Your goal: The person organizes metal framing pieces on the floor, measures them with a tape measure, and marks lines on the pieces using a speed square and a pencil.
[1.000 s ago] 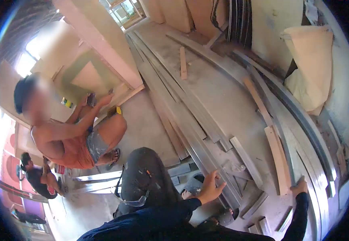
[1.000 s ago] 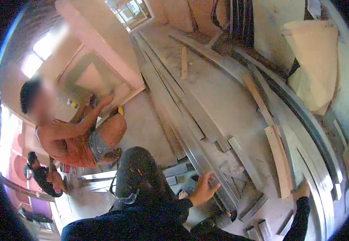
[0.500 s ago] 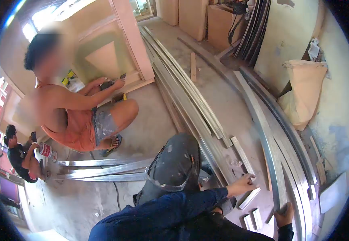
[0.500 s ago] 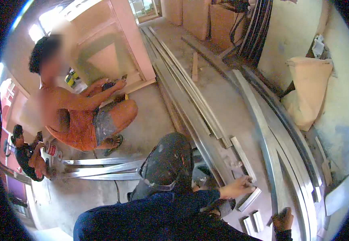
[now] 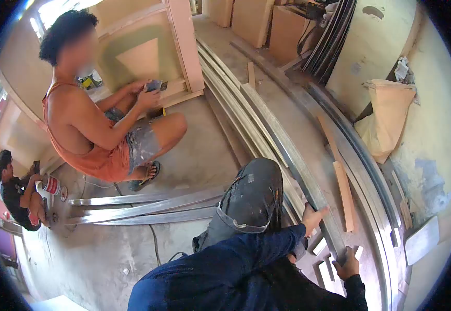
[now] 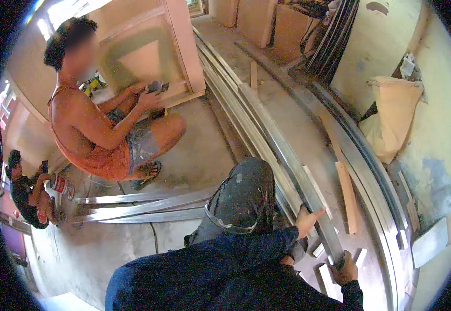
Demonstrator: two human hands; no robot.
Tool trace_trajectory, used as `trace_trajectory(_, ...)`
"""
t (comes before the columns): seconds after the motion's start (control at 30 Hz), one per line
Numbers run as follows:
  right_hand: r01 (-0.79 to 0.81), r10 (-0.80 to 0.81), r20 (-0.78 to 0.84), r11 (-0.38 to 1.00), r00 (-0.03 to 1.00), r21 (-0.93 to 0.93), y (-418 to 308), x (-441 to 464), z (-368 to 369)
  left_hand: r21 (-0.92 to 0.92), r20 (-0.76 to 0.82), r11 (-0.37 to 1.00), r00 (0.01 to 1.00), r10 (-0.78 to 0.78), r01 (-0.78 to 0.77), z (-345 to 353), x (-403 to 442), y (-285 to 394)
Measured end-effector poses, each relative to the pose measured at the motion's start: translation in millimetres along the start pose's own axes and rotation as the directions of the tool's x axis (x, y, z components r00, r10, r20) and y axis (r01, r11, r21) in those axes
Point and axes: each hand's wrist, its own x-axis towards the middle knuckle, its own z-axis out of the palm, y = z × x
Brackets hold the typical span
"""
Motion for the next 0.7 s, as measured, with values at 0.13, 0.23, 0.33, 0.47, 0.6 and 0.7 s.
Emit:
trace_trajectory(0.13,-0.146,0.133,0.165,0.987,0.977,0.069,33,-8,-6,0.007,-0.085,1.000,0.996,-0.010,0.010,1,0,15)
trace_trajectory(0.23,-0.166,0.149,0.313,0.986,0.938,0.028,111,-16,20,-0.027,-0.079,0.997,0.994,0.069,-0.071,-5,17,8)
trace_trajectory(0.33,-0.201,0.186,0.303,0.979,0.935,0.021,110,-16,22,-0.120,-0.114,0.989,0.990,0.078,-0.091,-10,18,24)
trace_trajectory(0.47,-0.250,0.251,0.146,0.968,0.957,-0.024,82,6,44,-0.118,-0.221,0.990,0.974,0.045,-0.072,-26,58,-3)
trace_trajectory(0.6,-0.303,0.306,0.101,0.952,0.947,-0.044,35,31,43,-0.029,-0.356,0.989,0.923,-0.147,0.147,-30,47,-2)
trace_trajectory(0.7,-0.261,0.261,0.094,0.965,0.961,-0.018,5,43,39,-0.126,-0.366,0.983,0.916,-0.168,0.130,-42,66,-25)
